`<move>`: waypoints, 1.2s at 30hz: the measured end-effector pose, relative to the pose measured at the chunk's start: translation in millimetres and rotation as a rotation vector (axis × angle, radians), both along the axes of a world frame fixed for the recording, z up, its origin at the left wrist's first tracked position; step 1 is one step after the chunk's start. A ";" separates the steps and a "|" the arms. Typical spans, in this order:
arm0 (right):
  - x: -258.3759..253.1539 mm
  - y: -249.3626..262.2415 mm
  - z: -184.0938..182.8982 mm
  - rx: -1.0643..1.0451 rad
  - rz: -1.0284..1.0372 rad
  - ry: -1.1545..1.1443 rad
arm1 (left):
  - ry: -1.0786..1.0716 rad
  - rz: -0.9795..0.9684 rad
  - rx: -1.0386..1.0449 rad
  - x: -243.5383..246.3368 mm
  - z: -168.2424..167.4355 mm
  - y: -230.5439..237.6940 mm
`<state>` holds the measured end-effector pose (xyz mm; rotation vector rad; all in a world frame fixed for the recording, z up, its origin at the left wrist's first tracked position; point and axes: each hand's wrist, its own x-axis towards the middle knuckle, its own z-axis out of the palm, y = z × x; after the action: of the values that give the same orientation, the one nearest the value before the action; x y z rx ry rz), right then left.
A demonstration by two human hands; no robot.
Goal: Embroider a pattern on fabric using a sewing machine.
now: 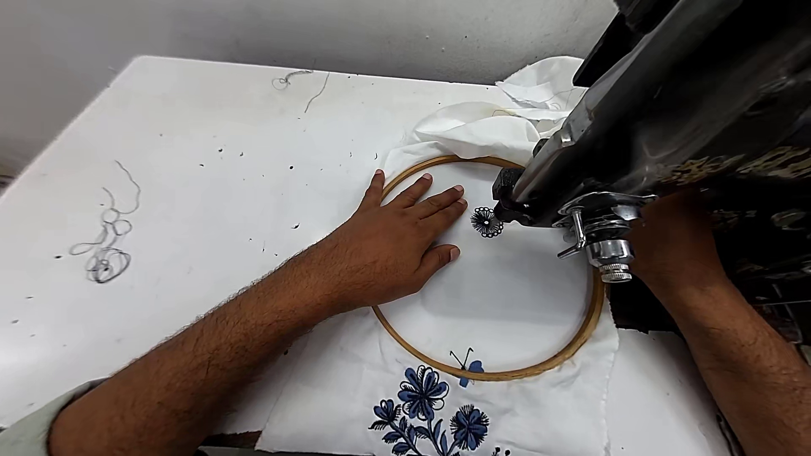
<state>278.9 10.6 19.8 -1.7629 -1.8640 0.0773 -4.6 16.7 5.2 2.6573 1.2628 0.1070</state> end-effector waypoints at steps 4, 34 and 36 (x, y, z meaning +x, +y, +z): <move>4.8 5.3 -2.1 0.033 0.042 -0.008 | -0.012 0.015 0.018 2.0 -2.5 1.4; 5.3 3.6 -0.1 0.009 -0.006 -0.018 | -0.026 -0.010 0.023 3.2 -4.2 0.4; 7.0 5.5 -1.8 0.034 0.020 -0.016 | -0.040 -0.001 0.031 4.0 -5.6 2.1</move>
<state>285.9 16.1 17.9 -1.7266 -1.8837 0.0387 -0.6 18.8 -0.4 2.6676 1.2576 0.1805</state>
